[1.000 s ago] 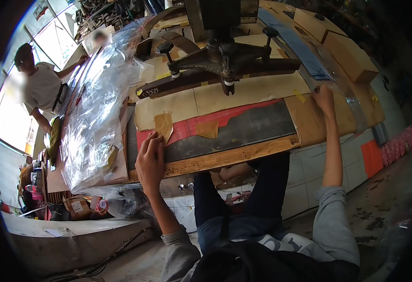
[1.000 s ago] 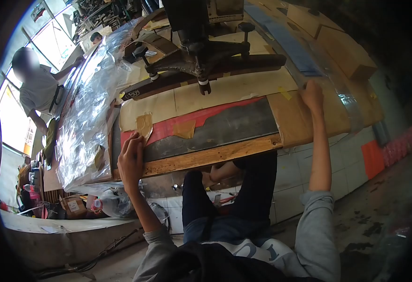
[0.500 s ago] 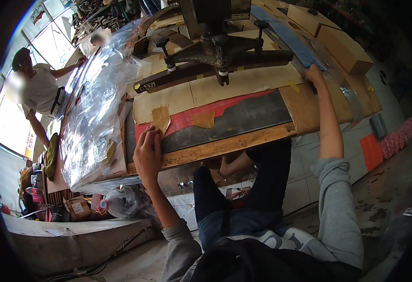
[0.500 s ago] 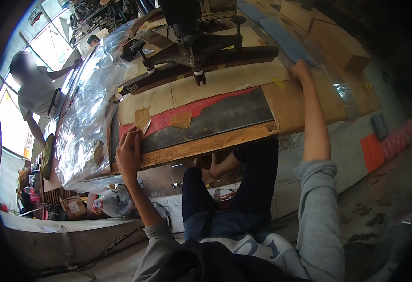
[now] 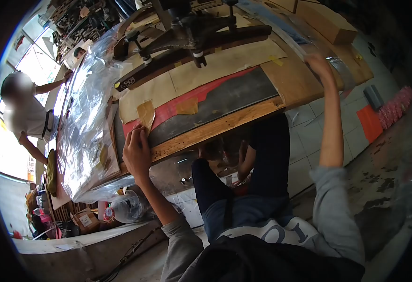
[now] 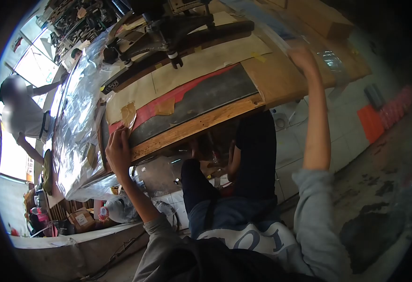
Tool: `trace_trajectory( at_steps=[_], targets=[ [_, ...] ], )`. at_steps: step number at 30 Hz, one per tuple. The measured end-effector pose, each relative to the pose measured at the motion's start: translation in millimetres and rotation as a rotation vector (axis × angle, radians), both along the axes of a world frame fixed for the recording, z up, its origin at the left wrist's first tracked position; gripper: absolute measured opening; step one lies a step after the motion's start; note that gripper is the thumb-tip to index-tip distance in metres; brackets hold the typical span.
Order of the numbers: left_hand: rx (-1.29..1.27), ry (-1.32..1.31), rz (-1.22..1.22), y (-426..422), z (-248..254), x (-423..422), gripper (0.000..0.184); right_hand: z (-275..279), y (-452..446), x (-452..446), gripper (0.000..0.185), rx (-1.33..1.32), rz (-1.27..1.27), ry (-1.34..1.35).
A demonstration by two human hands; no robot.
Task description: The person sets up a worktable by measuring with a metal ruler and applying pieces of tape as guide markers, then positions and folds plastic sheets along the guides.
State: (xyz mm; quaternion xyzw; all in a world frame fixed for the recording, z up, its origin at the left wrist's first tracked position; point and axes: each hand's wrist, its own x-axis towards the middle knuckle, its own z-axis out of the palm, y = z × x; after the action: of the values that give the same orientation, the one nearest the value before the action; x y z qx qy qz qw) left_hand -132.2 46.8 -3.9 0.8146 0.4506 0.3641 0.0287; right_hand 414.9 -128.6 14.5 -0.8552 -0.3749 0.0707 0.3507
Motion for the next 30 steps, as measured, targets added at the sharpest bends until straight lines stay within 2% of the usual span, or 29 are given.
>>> trace_trajectory(
  at_steps=[3, 4, 5, 7, 10, 13, 16, 19, 22, 25, 30],
  targets=[
    [0.015, -0.006, 0.004, -0.5, 0.2, 2.2, 0.018, 6.2, -78.1, -88.8, 0.029, 0.191, -0.209, 0.114],
    [0.010, -0.012, 0.007, -0.5, 0.1, 3.1, 0.018, 5.9, -95.5, -127.7, 0.027, 0.459, -0.217, 0.125],
    [0.006, -0.017, 0.012, 0.1, -0.3, 3.9, 0.018, 6.0, -116.7, -153.0, 0.026, 0.427, -0.277, 0.066],
    [0.030, -0.024, 0.001, 1.8, -1.7, 4.2, 0.017, -21.2, -161.3, -173.7, 0.027, 0.474, -0.255, 0.230],
    [0.053, -0.027, -0.023, 3.2, -3.1, 4.7, 0.018, -20.0, -174.8, -212.0, 0.025, 0.640, -0.223, 0.461],
    [0.048, -0.019, -0.028, 4.2, -4.5, 3.1, 0.018, -11.2, -183.0, -228.8, 0.028, 0.700, -0.151, 0.568],
    [0.024, -0.006, -0.011, 1.0, -1.8, 3.8, 0.018, 3.8, -202.6, -245.2, 0.030, 0.736, 0.030, 0.629],
    [0.023, -0.018, -0.021, 2.1, -2.4, 3.4, 0.018, -25.6, -218.0, -269.4, 0.029, 0.971, 0.192, 0.851],
    [0.019, -0.011, -0.021, -0.7, -3.8, 2.6, 0.018, -46.2, -209.6, -258.4, 0.025, 0.987, 0.780, 1.157],
    [0.033, -0.003, -0.008, 0.0, -0.9, 3.8, 0.018, -54.4, -202.4, -267.3, 0.021, 0.976, 0.717, 1.271],
    [0.020, -0.005, -0.010, 2.2, -2.5, 2.2, 0.017, -67.5, -191.5, -263.0, 0.024, 0.855, 0.859, 1.201]
  ],
)
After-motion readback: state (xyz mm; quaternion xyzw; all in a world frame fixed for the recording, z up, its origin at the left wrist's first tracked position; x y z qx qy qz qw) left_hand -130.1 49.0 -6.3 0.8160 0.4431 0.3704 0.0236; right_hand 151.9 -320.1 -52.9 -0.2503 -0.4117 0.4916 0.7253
